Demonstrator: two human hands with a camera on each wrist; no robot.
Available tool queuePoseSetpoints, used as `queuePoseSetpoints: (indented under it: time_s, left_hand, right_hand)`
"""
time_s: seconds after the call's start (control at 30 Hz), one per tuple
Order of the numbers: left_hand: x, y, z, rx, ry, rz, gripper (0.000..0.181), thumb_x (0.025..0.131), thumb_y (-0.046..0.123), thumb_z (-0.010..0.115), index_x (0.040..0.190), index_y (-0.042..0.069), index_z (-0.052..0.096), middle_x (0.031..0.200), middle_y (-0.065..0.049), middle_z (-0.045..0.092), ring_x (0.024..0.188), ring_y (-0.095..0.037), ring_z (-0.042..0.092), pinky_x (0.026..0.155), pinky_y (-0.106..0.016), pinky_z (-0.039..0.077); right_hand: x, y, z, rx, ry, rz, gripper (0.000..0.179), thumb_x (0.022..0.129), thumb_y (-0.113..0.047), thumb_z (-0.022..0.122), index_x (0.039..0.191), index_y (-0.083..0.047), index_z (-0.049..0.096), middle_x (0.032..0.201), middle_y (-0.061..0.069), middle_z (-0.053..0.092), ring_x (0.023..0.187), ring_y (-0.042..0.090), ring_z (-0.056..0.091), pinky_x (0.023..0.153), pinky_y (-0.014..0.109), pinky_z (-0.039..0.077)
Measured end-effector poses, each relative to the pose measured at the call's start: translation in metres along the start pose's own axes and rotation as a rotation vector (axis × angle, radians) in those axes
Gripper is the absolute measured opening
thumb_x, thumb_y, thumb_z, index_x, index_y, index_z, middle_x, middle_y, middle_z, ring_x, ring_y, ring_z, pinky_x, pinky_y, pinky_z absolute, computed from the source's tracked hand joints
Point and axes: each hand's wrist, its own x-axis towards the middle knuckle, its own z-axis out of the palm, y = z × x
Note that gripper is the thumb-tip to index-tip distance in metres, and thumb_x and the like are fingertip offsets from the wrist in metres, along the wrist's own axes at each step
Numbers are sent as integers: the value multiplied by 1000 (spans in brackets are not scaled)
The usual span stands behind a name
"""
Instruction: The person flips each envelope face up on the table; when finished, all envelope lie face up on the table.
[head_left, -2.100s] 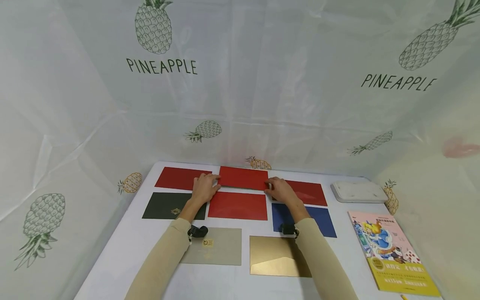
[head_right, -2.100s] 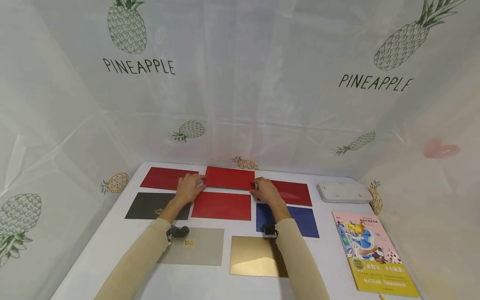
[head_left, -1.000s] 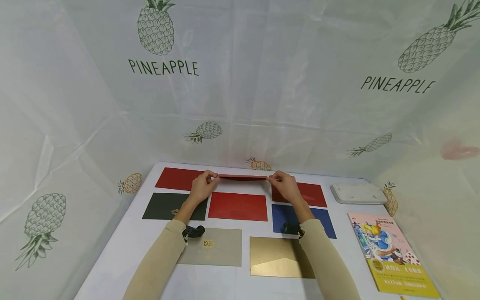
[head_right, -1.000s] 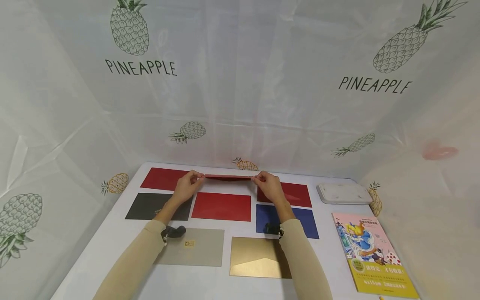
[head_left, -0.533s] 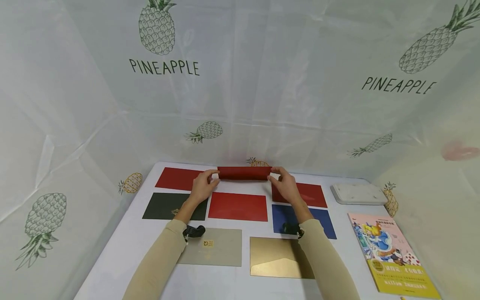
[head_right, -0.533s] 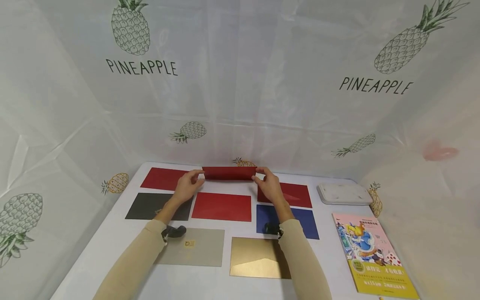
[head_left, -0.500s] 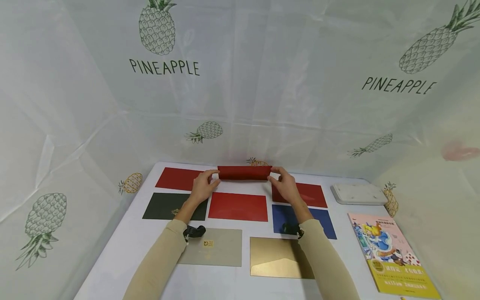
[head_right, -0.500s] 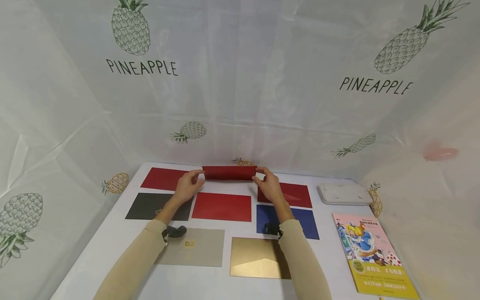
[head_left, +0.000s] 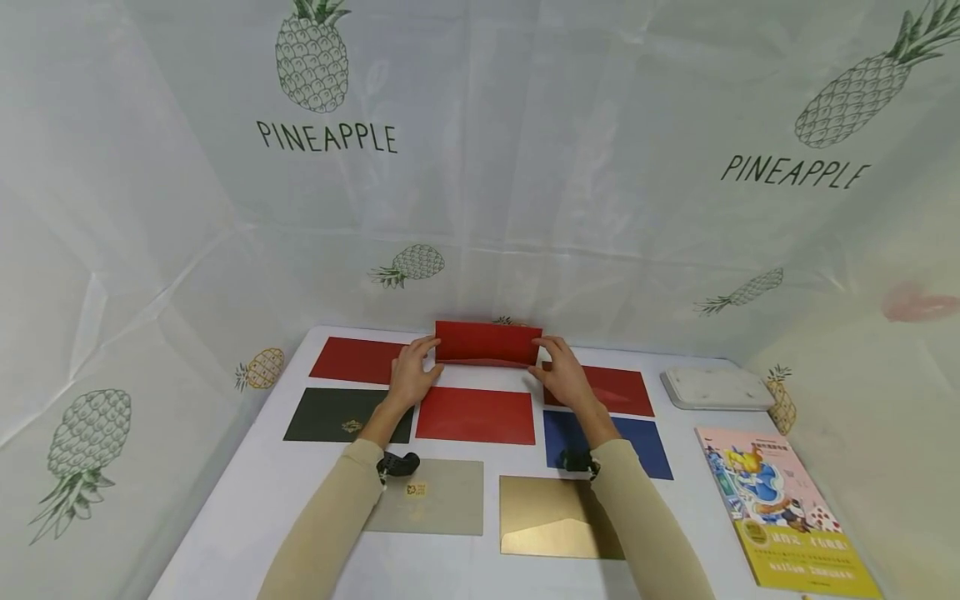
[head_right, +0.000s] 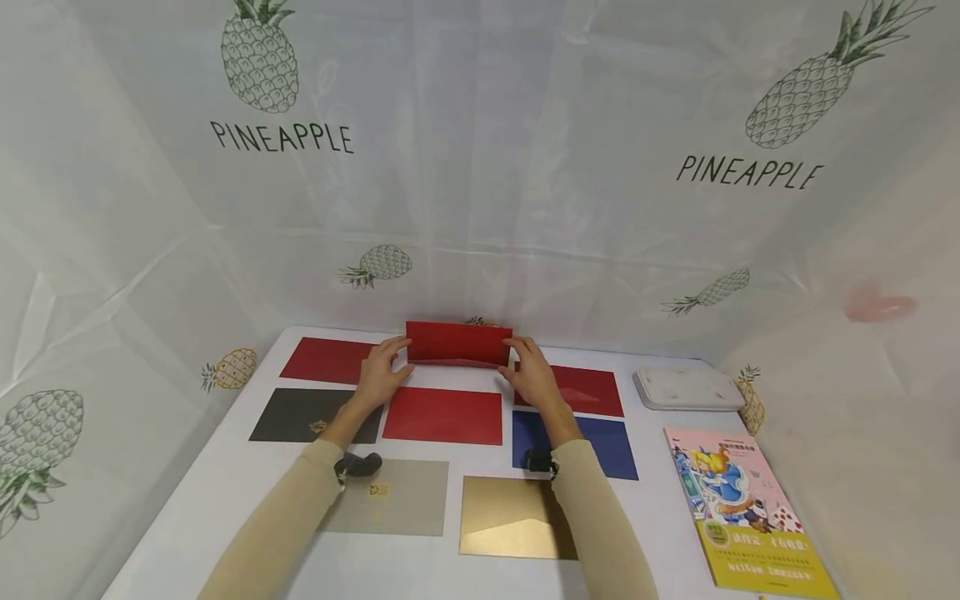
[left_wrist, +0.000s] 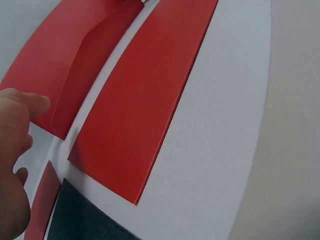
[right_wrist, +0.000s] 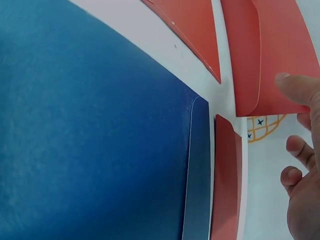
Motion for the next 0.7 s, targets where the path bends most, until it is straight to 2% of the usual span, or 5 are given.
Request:
queuePoseSetpoints:
  time_s: [0.3,0.43,0.57,0.7]
  left_hand:
    - [-2,1,2,13,25,7,51,93,25,73,141,13,59,147,-8,52,123,-30,50,92,-51,38]
    - [0,2,4,-3,37,24,49,93,25,73,139,14,60,146,-8,54,123,-30,50,93,-52,38]
    - [1,2,5,27,32,24,49,92,24,74,138,14,61,143,-9,56,122,-31,51,92,-53,39]
    - [-1,0,7,104,21,-4,52,90,23,76,138,15,60,142,-9,56,120,-31,51,90,-51,40]
  right_hand:
    - [2,0,1,32,6,3,51,91,-24,76,137,-14,55,137,10,48,125,31,54,97,44,53]
    - [2,0,1,54,-4,34,49,91,-24,76,135,-14,55,136,11,47,121,33,56,94,45,54]
    - [3,2,1,28,-40,69,58,89,-26,78,140,-16,51,140,11,44,120,32,55,93,46,54]
    - [4,2,6,-22,-78,77,67,88,-25,79,145,-17,46,142,11,43,117,30,55,91,46,55]
